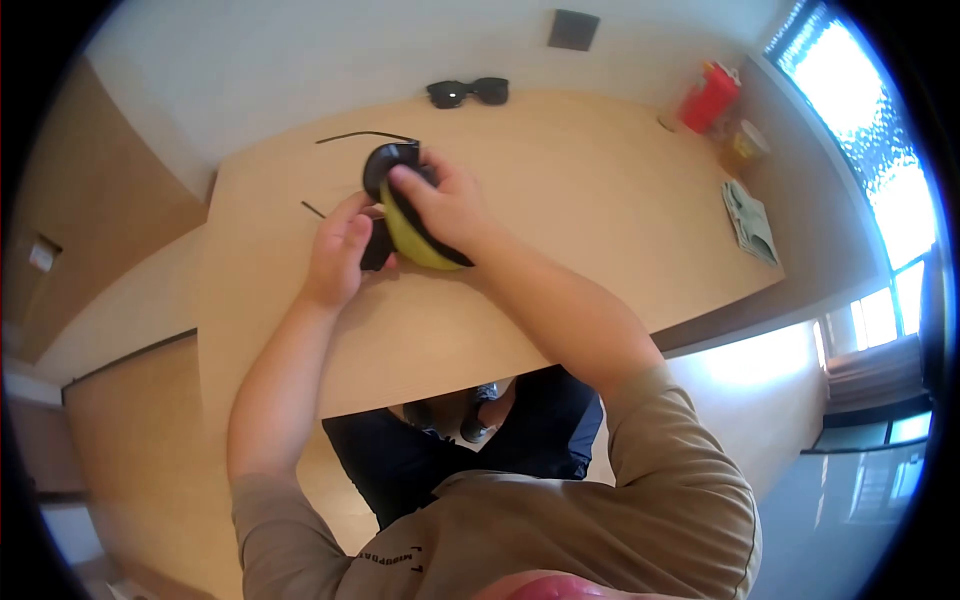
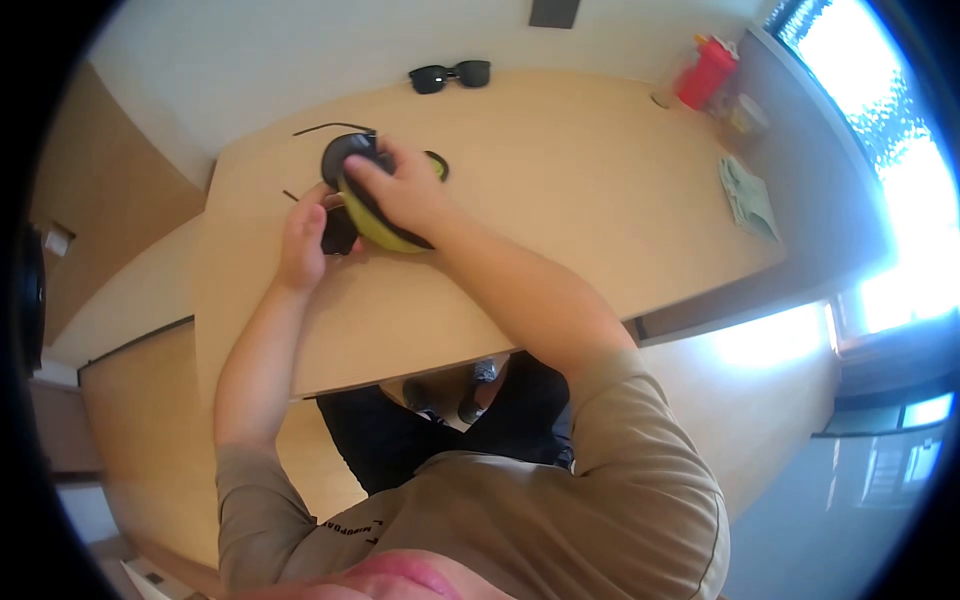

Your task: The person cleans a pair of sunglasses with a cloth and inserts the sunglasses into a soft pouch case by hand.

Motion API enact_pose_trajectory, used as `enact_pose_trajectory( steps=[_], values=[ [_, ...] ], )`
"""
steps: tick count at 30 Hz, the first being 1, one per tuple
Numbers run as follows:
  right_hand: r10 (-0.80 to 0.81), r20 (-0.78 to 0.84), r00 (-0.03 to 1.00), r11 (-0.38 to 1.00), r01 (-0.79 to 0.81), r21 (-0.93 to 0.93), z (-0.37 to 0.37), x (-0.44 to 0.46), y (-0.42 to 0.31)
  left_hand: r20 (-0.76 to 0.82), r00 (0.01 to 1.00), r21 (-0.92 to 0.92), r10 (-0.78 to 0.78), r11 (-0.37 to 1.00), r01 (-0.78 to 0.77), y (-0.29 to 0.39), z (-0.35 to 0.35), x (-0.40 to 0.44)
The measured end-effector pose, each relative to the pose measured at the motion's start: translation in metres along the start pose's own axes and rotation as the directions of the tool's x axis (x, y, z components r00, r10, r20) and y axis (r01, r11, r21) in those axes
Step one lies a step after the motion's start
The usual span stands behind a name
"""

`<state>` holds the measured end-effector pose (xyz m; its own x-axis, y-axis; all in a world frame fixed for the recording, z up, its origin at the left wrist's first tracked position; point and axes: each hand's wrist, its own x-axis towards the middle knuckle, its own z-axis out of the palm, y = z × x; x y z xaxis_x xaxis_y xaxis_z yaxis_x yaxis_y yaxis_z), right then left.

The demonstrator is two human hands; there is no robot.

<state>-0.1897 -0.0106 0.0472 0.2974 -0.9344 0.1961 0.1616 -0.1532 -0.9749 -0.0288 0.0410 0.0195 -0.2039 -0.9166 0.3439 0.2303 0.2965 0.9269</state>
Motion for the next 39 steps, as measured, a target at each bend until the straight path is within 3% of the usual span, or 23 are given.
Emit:
enact_pose_trajectory(
  steps=[3, 6, 7, 10, 11, 14, 18, 21, 24, 27, 33, 36, 37, 39],
  values=[
    [0.076, -0.056, 0.996, 0.980, -0.064, 0.188, -0.005, 0.006, 0.004, 0.022, 1.000, 0.033, 0.000, 0.999, -0.001, -0.003, -0.002, -0.002],
    [0.063, -0.006, 0.998, 0.961, -0.059, 0.268, -0.002, 0.003, 0.003, 0.041, 0.999, 0.038, -0.018, 0.999, 0.016, 0.000, -0.001, -0.001],
    [0.050, 0.007, 0.999, 0.992, -0.050, 0.115, 0.000, -0.001, -0.001, 0.046, 0.999, 0.019, -0.026, 1.000, 0.025, -0.001, -0.002, -0.001],
    [-0.131, 0.012, 0.991, 0.981, 0.131, -0.140, 0.012, -0.012, -0.004, 0.036, 0.999, -0.033, -0.031, 0.999, 0.032, -0.004, -0.002, -0.001],
    [-0.130, -0.037, 0.991, 0.975, 0.121, -0.188, 0.015, -0.013, -0.007, 0.030, 0.999, -0.050, -0.032, 0.998, 0.034, -0.004, -0.002, -0.001],
    [0.000, -0.039, 0.999, 0.999, 0.002, 0.039, 0.010, -0.006, -0.003, 0.062, 0.998, 0.025, -0.026, 0.999, 0.025, 0.003, -0.001, -0.003],
    [0.060, 0.008, 0.998, 0.990, -0.061, 0.131, 0.005, -0.004, -0.005, 0.058, 0.997, 0.076, -0.050, 0.996, 0.045, 0.003, 0.001, -0.004],
    [-0.118, -0.078, 0.990, 0.947, 0.088, -0.310, 0.014, -0.012, -0.007, 0.061, 0.998, 0.097, 0.005, 0.995, -0.011, -0.001, -0.001, -0.003],
    [-0.143, -0.138, 0.980, 0.946, 0.094, -0.311, 0.018, -0.014, -0.007, 0.074, 0.997, 0.104, 0.011, 0.994, -0.019, 0.001, 0.000, -0.002],
    [0.132, -0.083, 0.988, 0.989, -0.125, 0.079, 0.005, -0.004, -0.001, 0.098, 0.995, 0.158, -0.004, 0.987, -0.011, -0.002, -0.001, -0.003],
    [0.087, -0.002, 0.996, 0.982, -0.085, 0.169, 0.006, -0.008, -0.002, 0.098, 0.995, 0.057, 0.011, 0.998, -0.016, 0.001, 0.001, -0.004],
    [-0.009, 0.011, 1.000, 0.994, 0.010, -0.110, 0.015, -0.019, -0.011, 0.039, 0.998, 0.006, 0.043, 0.999, -0.043, -0.006, 0.003, -0.002],
    [-0.106, 0.058, 0.993, 0.979, 0.115, -0.168, 0.012, -0.015, -0.001, 0.042, 0.998, 0.015, 0.047, 0.999, -0.048, -0.007, 0.002, -0.002],
    [-0.081, 0.001, 0.997, 0.991, 0.080, -0.103, 0.014, -0.016, -0.001, 0.048, 0.997, 0.032, 0.053, 0.998, -0.055, -0.006, 0.001, -0.002]
  ],
)
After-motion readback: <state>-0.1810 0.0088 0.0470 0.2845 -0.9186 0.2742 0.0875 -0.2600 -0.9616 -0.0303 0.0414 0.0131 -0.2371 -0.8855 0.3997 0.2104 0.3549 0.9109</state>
